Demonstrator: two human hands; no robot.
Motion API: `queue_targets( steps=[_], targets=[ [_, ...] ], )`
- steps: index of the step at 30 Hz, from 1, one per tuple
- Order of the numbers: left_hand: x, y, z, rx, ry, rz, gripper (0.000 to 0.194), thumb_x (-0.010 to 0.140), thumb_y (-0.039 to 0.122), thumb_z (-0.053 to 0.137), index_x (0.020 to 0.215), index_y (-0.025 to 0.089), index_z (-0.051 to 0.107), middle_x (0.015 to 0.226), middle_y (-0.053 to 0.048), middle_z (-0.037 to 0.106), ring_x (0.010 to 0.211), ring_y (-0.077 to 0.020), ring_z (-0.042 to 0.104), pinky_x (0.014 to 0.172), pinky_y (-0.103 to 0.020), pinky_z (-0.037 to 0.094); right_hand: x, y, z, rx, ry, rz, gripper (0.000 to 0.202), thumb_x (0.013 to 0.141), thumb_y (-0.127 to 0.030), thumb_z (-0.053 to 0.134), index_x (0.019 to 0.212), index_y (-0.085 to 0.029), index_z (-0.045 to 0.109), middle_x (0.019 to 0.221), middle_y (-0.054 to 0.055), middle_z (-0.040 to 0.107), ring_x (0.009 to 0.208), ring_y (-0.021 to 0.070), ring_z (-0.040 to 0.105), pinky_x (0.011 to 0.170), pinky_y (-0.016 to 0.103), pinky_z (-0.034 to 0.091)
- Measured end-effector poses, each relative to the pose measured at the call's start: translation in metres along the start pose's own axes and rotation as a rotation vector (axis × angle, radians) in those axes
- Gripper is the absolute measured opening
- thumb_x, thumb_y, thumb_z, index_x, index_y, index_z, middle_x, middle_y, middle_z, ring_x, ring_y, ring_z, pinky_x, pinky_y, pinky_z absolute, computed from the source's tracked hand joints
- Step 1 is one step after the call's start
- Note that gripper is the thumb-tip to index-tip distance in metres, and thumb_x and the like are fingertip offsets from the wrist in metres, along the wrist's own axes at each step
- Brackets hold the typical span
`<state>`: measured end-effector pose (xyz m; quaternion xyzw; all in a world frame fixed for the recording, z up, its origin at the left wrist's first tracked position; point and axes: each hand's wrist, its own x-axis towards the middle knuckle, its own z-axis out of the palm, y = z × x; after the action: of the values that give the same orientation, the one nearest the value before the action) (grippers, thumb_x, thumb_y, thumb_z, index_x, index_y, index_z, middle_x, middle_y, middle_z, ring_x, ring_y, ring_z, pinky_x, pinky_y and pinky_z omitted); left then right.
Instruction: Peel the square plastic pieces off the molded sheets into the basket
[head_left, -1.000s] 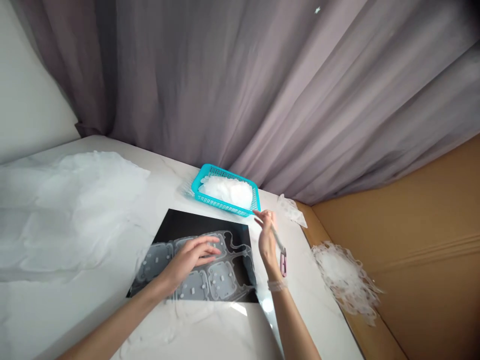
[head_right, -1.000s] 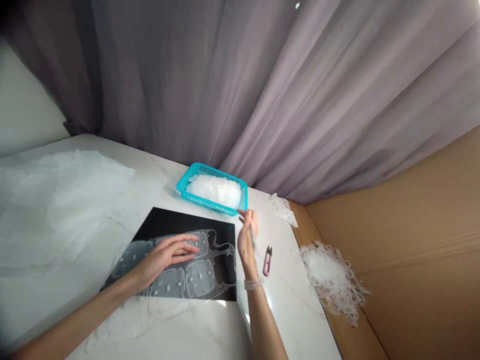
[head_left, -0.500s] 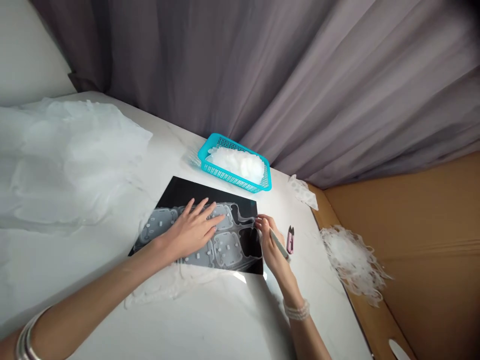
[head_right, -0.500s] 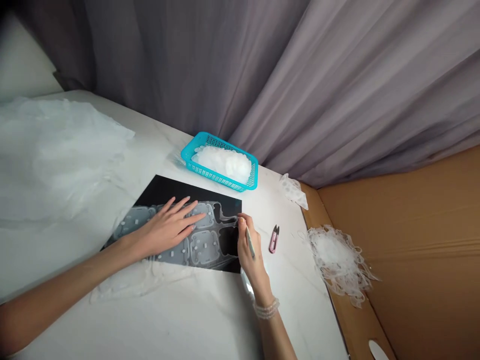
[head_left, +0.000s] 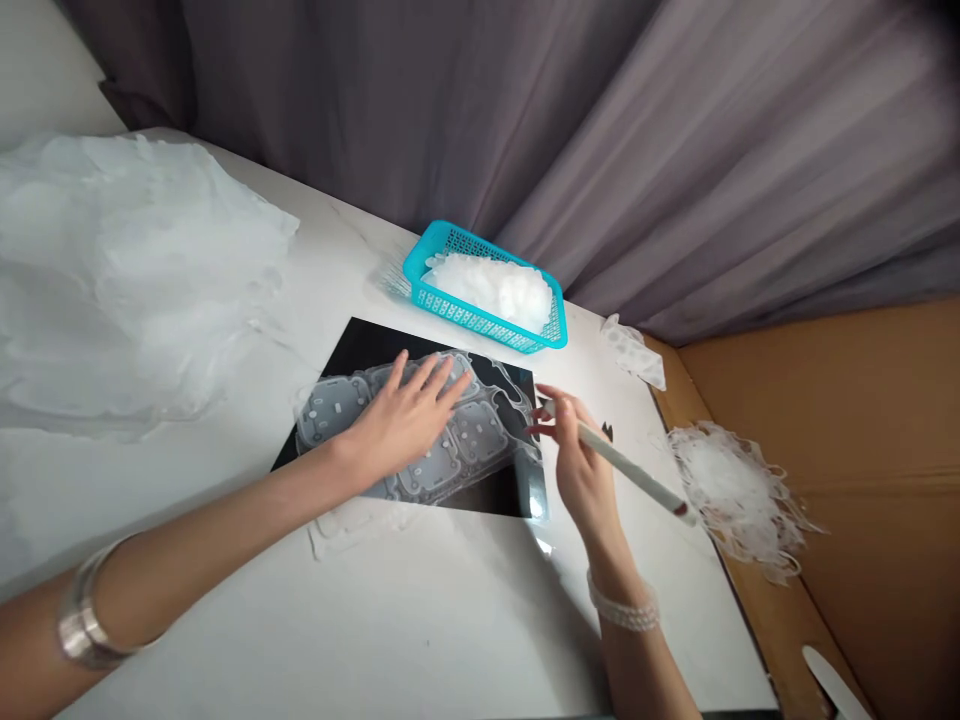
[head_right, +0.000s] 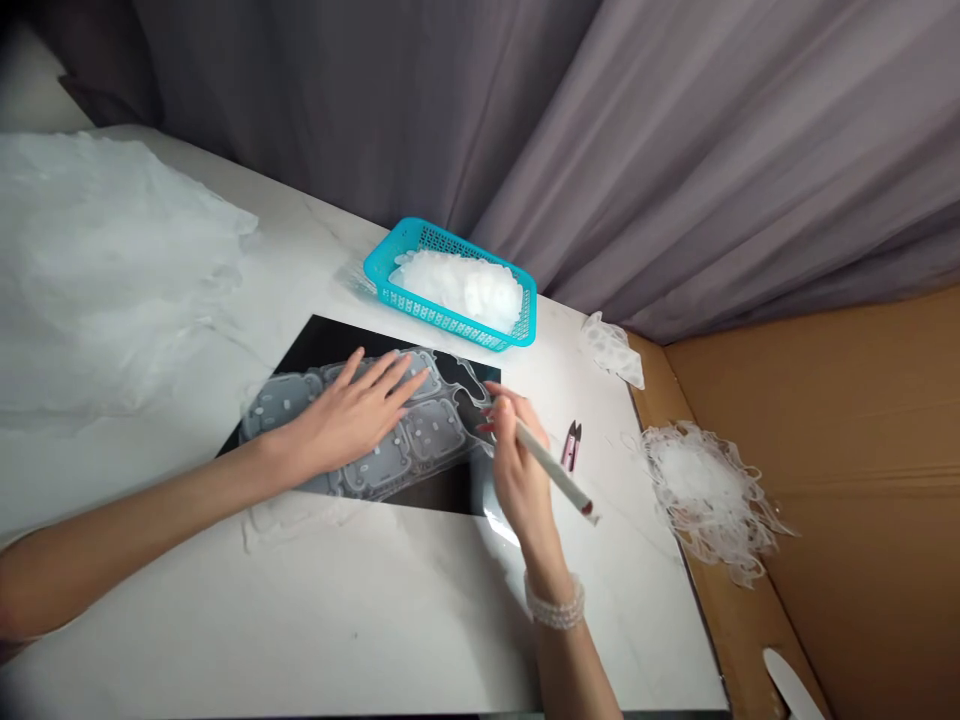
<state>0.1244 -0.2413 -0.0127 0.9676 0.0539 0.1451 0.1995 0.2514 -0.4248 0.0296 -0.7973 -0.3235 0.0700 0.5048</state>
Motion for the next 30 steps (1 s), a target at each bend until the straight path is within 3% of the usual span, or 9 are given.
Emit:
queue_targets(
  steps=[3, 8, 14, 30],
  targets=[
    [-0.027, 0.001, -0.004, -0.133, -0.132, 0.157, 0.050, 0.099, 0.026, 0.033, 0.147, 0.015, 0.042, 0.155, -0.016, 0.039, 0.147, -0.0319, 0.027, 0.120, -0.053, 0.010, -0.022, -0.011, 0.022, 0.131, -0.075, 0.081, 0.031, 0.098, -0.047, 0.048, 0.111, -0.023, 0.063, 0.091, 0.005, 0.067, 0.083, 0.0189, 0.066, 0.081, 0.035, 0.052],
    [-0.054, -0.001, -0.005, -0.364, -0.158, 0.142, 0.045, 0.097, 0.033, 0.043, 0.139, 0.023, 0.053, 0.155, -0.011, 0.041, 0.147, -0.0317, 0.027, 0.121, -0.051, 0.006, -0.032, -0.006, 0.044, 0.165, -0.134, 0.097, 0.020, 0.094, -0.042, 0.058, 0.094, -0.022, 0.057, 0.083, 0.002, 0.067, 0.078, 0.0172, 0.063, 0.071, 0.029, 0.049],
    [-0.052, -0.002, -0.010, -0.364, -0.165, 0.147, 0.040, 0.096, 0.032, 0.046, 0.134, 0.027, 0.056, 0.158, -0.008, 0.036, 0.147, -0.0326, 0.026, 0.120, -0.053, 0.007, -0.028, -0.001, 0.045, -0.054, -0.255, -0.015, 0.023, 0.097, -0.040, 0.054, 0.086, -0.021, 0.059, 0.077, 0.001, 0.063, 0.070, 0.0152, 0.056, 0.062, 0.027, 0.040],
    [-0.050, -0.002, -0.017, -0.299, -0.215, 0.174, 0.041, 0.094, 0.033, 0.048, 0.133, 0.027, 0.057, 0.154, -0.008, 0.042, 0.144, -0.0340, 0.030, 0.118, -0.053, 0.010, -0.026, -0.012, 0.054, -0.239, -0.258, -0.122, 0.019, 0.098, -0.034, 0.050, 0.087, -0.022, 0.059, 0.072, -0.001, 0.061, 0.059, 0.0137, 0.052, 0.055, 0.027, 0.039]
  ],
)
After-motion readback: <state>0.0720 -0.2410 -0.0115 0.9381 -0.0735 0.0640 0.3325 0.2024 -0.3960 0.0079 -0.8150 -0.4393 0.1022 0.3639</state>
